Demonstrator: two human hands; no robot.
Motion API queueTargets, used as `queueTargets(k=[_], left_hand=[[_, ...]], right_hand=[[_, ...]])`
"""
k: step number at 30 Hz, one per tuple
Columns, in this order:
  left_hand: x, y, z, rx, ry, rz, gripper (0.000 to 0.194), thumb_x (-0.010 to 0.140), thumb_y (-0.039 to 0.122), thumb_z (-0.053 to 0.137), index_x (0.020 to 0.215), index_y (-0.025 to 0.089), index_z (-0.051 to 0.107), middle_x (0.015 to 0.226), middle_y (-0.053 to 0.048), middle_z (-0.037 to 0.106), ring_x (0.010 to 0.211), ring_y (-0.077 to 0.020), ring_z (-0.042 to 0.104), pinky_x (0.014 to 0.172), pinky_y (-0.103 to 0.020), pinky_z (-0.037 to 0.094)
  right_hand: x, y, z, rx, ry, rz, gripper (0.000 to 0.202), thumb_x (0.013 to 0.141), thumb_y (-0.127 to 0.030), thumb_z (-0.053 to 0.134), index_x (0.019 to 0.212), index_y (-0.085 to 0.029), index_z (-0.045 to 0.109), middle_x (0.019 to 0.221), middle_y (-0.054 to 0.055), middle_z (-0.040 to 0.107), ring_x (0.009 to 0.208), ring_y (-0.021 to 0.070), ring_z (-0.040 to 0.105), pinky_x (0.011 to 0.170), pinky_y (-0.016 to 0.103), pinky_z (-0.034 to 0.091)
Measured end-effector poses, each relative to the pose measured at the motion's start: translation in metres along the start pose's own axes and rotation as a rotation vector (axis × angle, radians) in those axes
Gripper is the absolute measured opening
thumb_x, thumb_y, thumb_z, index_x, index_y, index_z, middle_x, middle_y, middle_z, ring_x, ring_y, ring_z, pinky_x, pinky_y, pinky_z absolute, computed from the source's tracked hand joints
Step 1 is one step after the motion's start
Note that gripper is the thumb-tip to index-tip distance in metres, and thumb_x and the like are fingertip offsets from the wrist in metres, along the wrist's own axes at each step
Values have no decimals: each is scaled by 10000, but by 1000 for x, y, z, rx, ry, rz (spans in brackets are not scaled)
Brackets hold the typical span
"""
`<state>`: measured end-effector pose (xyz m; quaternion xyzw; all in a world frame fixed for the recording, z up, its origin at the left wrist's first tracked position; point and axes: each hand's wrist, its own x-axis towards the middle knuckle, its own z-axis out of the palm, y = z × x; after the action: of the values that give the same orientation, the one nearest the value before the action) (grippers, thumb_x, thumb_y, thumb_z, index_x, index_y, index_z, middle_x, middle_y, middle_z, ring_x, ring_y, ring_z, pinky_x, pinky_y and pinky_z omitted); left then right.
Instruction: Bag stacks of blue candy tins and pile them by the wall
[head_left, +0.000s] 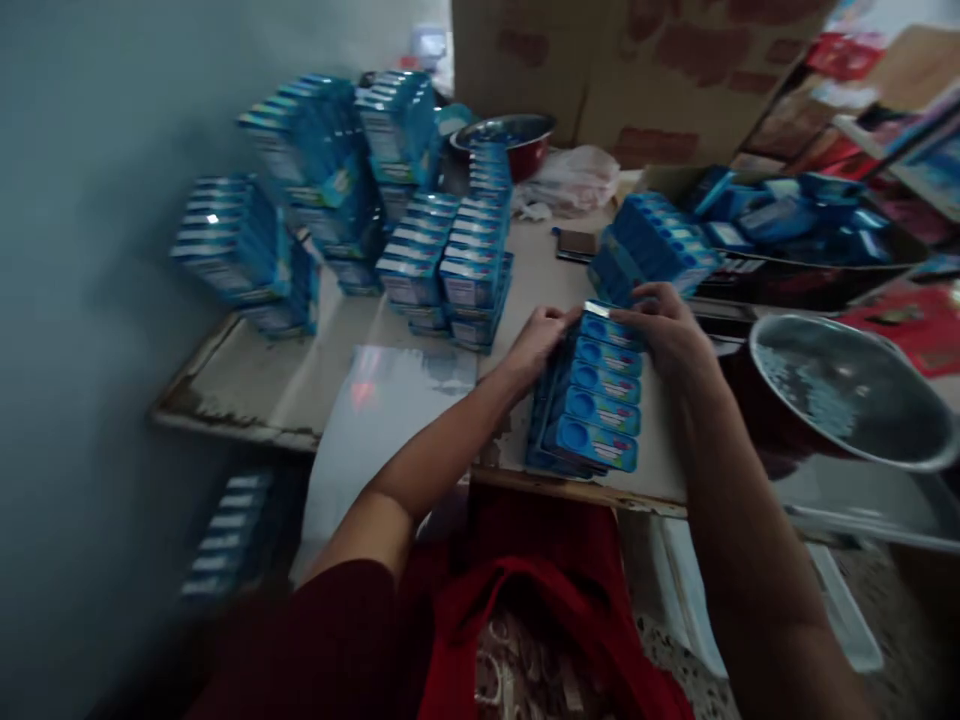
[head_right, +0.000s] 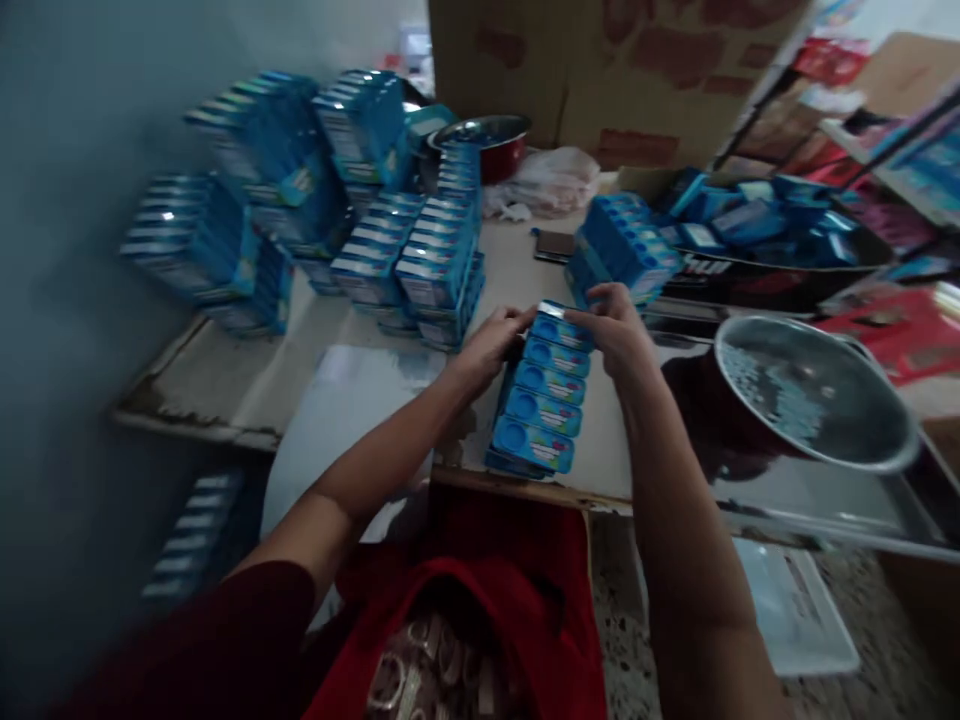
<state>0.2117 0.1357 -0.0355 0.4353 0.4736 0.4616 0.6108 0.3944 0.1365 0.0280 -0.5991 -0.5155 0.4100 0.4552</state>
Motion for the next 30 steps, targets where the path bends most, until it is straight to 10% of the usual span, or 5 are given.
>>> queueTargets(k=[8, 15, 20, 24, 30], left_hand=[[-28, 3, -31, 440, 54, 205, 295, 906, 429, 829, 998, 207, 657, 939, -57, 724, 843, -205, 635, 794, -324, 444], [-97, -6, -236, 872, 407, 226, 183, 822, 353, 865, 935, 226, 798, 897, -63, 751, 855, -243, 663, 811, -333, 444], [-93, -21, -348, 1176, 394, 40, 840, 434, 406, 1072, 1209, 233, 797, 1190, -102, 711, 1138, -334, 645, 1049, -392, 479], [-80, -32, -355, 1357, 222, 94, 717, 642, 605, 970, 1258, 276, 808, 1332, -122, 672, 1290, -369, 575, 1118, -431, 442], [-65, -38, -333, 1313, 107, 186, 785, 635, 555, 992, 1312, 242, 745, 1301, -119, 693, 1187, -336, 604, 969, -382, 468]], right_hand=[[-14, -50, -18, -119, -34, 186, 347, 802, -7, 776, 1013, -254, 652, 850, 14, 678, 665, 132, 633, 646, 338, 456], [-163, -67, 17, -335, 383, -702, 340, 871, -174, 825, 1140, -337, 698, 1074, 60, 741, 972, 239, 731, 910, 451, 579], [-227, 7, 148, -521, -446, -822, 406, 1001, -298, 719, 1405, -290, 677, 1338, 151, 752, 1271, 351, 698, 1062, 547, 603], [-207, 72, 219, -815, -661, -535, 715, 998, -376, 772, 1613, -96, 540, 1734, 251, 435, 1650, 442, 359, 1292, 625, 418], [-186, 106, 209, -886, -821, -601, 638, 1039, -385, 730, 1610, -154, 566, 1741, 194, 450, 1674, 402, 328, 1345, 604, 333]])
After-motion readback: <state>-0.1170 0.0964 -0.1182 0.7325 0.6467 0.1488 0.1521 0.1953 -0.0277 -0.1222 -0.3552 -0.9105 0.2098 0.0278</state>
